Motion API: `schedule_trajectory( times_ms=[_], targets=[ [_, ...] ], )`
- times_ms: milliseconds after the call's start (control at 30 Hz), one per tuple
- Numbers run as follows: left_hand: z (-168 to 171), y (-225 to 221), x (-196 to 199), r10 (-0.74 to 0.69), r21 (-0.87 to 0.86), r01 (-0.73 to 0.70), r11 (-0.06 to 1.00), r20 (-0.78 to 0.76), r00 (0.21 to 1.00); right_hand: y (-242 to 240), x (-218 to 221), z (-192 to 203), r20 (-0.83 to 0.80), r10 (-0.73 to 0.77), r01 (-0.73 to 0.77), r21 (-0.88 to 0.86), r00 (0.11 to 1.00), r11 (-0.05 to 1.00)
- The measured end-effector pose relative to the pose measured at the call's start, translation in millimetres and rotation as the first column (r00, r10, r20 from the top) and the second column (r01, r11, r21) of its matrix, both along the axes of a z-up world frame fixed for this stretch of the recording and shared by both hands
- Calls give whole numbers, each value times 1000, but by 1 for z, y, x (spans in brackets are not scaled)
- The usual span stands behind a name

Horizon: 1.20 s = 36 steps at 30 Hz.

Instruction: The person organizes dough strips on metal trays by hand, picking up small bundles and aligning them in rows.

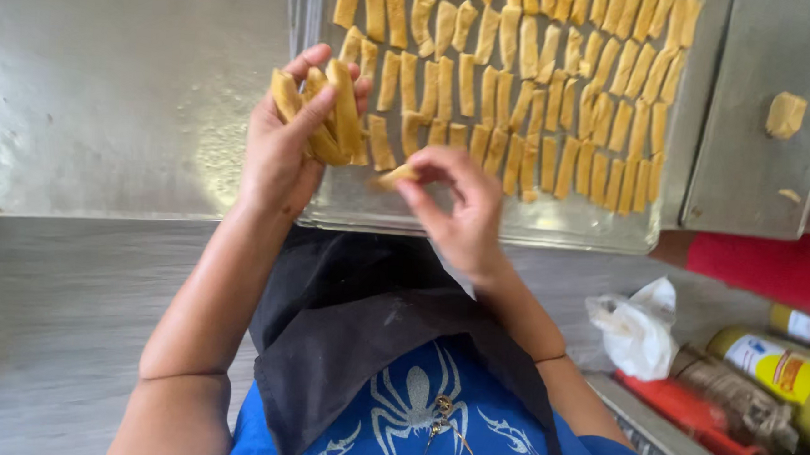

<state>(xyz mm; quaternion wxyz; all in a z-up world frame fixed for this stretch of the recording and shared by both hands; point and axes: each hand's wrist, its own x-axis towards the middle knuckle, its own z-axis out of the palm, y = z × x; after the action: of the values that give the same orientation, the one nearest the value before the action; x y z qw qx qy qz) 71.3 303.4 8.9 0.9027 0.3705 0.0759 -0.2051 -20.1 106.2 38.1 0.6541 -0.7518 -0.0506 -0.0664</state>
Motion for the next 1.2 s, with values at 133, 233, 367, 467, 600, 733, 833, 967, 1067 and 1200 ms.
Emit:
schedule_trajectory(
  times_ms=[133,233,367,467,600,733,833,967,1067,1200],
  targets=[
    [-2,31,13,-119,-20,118,993,-8,993,56,-8,-10,88,-168,189,-403,982,895],
    [2,35,15,-263,19,265,964,-79,962,65,3,-7,243,-230,326,-515,943,793],
    [5,33,14,-414,-82,408,909,-79,907,50,7,21,208,-294,359,-463,933,811],
    [11,30,14,-484,-138,472,871,-71,872,52,21,37,210,-234,311,-510,949,802],
    [8,23,17,-497,-137,482,865,-116,860,59,25,35,287,-293,398,-444,912,803],
    [0,16,21,-477,-135,464,876,-99,873,56,-1,26,115,-230,235,-25,966,972],
    [-1,18,32,-428,-59,424,904,-125,895,50,-22,17,-61,-249,251,22,967,968],
    [6,15,36,-452,-27,452,891,-114,885,54,-23,4,22,-442,397,-479,897,783],
    [9,5,35,-514,34,521,853,-130,848,50,-18,17,82,-505,479,-475,859,738],
    [8,-10,29,-657,46,657,753,1,754,42,-9,40,65,-463,431,-500,884,751]
  ],
)
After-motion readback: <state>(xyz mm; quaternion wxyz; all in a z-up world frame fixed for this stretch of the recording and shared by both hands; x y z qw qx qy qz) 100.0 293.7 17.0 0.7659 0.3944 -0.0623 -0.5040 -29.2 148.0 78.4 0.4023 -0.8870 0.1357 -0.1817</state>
